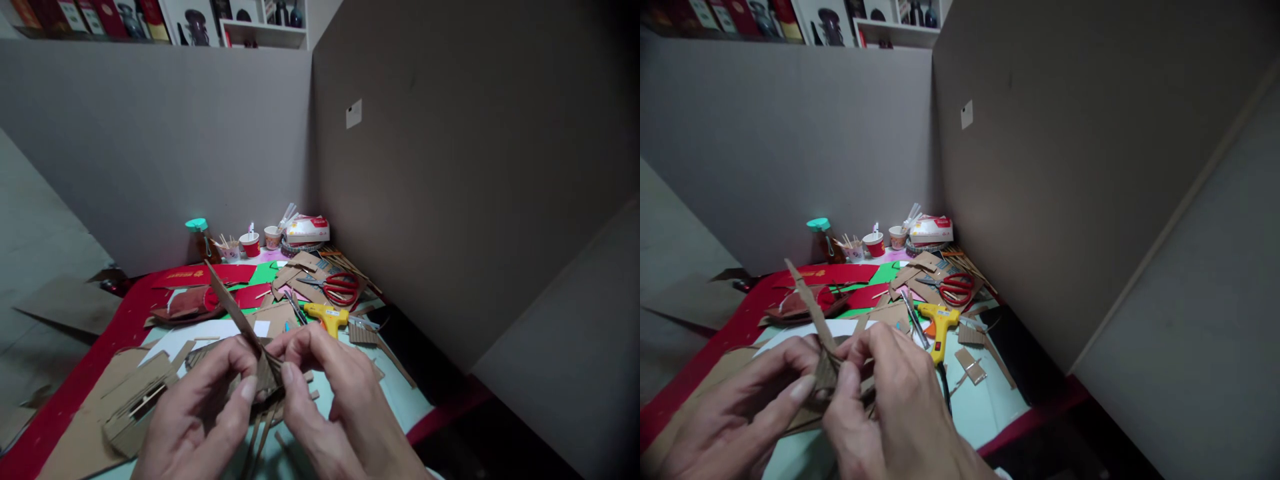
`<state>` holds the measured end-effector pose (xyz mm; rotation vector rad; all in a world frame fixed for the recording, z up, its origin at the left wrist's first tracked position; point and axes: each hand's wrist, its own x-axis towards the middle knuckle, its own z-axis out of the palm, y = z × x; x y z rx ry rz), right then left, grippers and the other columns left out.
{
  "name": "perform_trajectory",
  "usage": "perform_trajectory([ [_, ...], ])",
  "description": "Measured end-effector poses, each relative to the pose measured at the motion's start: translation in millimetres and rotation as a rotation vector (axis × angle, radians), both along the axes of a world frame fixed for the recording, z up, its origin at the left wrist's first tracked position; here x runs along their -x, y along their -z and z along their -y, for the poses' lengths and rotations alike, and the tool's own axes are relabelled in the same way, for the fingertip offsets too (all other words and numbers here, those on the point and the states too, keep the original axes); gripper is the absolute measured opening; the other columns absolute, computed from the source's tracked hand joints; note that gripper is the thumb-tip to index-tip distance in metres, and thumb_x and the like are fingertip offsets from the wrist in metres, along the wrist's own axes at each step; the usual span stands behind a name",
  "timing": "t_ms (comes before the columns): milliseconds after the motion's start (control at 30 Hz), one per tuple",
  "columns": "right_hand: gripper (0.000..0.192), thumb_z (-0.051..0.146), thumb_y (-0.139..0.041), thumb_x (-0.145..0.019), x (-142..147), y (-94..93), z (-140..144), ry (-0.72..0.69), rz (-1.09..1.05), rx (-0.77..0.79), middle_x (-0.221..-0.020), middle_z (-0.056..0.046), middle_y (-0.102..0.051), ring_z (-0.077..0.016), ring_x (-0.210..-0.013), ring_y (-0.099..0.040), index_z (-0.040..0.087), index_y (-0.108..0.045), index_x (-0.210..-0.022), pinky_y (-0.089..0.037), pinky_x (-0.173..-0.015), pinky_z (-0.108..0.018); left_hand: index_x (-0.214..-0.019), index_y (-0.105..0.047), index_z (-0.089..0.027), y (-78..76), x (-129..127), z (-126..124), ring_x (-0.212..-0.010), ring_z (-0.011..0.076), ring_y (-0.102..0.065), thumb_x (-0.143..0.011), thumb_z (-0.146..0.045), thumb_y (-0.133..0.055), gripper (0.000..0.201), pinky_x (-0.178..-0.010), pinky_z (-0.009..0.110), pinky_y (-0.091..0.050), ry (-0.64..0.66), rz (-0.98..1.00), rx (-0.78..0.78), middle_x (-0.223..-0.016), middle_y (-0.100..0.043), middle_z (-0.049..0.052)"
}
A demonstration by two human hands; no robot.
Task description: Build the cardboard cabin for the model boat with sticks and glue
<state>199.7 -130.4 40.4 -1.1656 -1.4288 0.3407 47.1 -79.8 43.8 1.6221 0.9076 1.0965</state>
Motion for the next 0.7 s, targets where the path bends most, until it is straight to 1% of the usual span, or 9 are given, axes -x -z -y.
perform_trajectory([
  [100,0.009,0.018,-0.053,-0.091,-7,-2.0,2,-0.048,-0.07,0.115,-0.09,0.002,-0.076,-0.0138,-0.079,-0.07,0.025,-0.055,-0.085,-0.051,-0.067,-0.023,-0.07,-0.067,-0.027,0.0,5,-4,-0.066,0.0148,-0.05,-0.091,-0.051,-0.071,0.033,-0.061,0.019,-0.047,0.051,0.019,0.055,-0.071,-0.059,-0.002],
  [200,0.01,0.024,-0.054,-0.095,-10,1.0,2,-0.11,-0.131,0.193,-0.089,-0.001,-0.076,-0.0156,-0.075,-0.069,0.024,-0.056,-0.084,-0.054,-0.065,-0.025,-0.067,-0.07,-0.025,-4.3,5,-6,-0.066,0.0156,-0.051,-0.081,-0.057,-0.081,0.037,-0.059,0.021,-0.048,0.101,0.09,0.181,-0.069,-0.061,-0.001],
  [333,0.012,0.022,-0.054,-0.097,-12,2.0,2,-0.155,-0.182,0.205,-0.089,-0.002,-0.074,-0.0147,-0.076,-0.067,0.023,-0.056,-0.085,-0.053,-0.065,-0.024,-0.061,-0.069,-0.024,-13.0,-1,-5,-0.064,0.0154,-0.054,-0.069,-0.053,-0.091,0.038,-0.058,0.022,-0.047,0.119,0.17,0.315,-0.063,-0.061,-0.001],
  [433,0.013,0.023,-0.055,-0.095,-14,-0.4,2,-0.149,-0.221,0.227,-0.077,0.0,-0.067,-0.0123,-0.064,-0.058,0.023,-0.055,-0.082,-0.046,-0.055,-0.021,-0.059,-0.068,-0.022,-18.0,-5,-6,-0.063,0.014,-0.054,-0.068,-0.048,-0.093,0.037,-0.059,0.021,-0.048,0.148,0.22,0.383,-0.063,-0.06,-0.002],
  [500,0.015,0.025,-0.055,-0.095,-15,-0.1,0,-0.144,-0.232,0.249,-0.073,0.001,-0.063,-0.0111,-0.059,-0.053,0.023,-0.054,-0.08,-0.042,-0.05,-0.02,-0.057,-0.067,-0.022,-19.6,-5,-7,-0.06,0.0128,-0.051,-0.065,-0.046,-0.095,0.038,-0.057,0.02,-0.047,0.156,0.247,0.395,-0.061,-0.057,-0.002],
  [567,0.014,0.024,-0.054,-0.096,-14,2.7,-2,-0.149,-0.241,0.225,-0.074,0.001,-0.065,-0.0102,-0.058,-0.054,0.023,-0.053,-0.081,-0.042,-0.05,-0.019,-0.057,-0.066,-0.022,-18.9,-6,-7,-0.058,0.0128,-0.051,-0.064,-0.049,-0.096,0.041,-0.054,0.02,-0.046,0.14,0.237,0.366,-0.06,-0.055,-0.003],
  [600,0.013,0.022,-0.053,-0.096,-13,4.6,-3,-0.151,-0.25,0.201,-0.077,0.001,-0.066,-0.0101,-0.059,-0.057,0.023,-0.053,-0.083,-0.044,-0.051,-0.019,-0.058,-0.066,-0.023,-17.6,-6,-6,-0.059,0.0136,-0.052,-0.067,-0.053,-0.093,0.041,-0.055,0.021,-0.047,0.119,0.217,0.319,-0.062,-0.056,-0.002],
  [633,0.013,0.02,-0.053,-0.096,-11,6.4,-4,-0.142,-0.257,0.171,-0.08,0.001,-0.068,-0.0102,-0.061,-0.059,0.024,-0.052,-0.084,-0.045,-0.052,-0.018,-0.061,-0.066,-0.024,-15.5,-7,-4,-0.062,0.0148,-0.054,-0.072,-0.056,-0.089,0.041,-0.056,0.022,-0.048,0.088,0.182,0.249,-0.065,-0.058,-0.002],
  [700,0.012,0.018,-0.053,-0.095,-5,8.2,-3,-0.083,-0.243,0.125,-0.085,0.0,-0.069,-0.0106,-0.064,-0.063,0.024,-0.051,-0.085,-0.046,-0.052,-0.018,-0.075,-0.068,-0.027,-9.1,-10,1,-0.067,0.0159,-0.058,-0.083,-0.058,-0.078,0.033,-0.062,0.022,-0.05,0.014,0.081,0.068,-0.074,-0.063,-0.003],
])
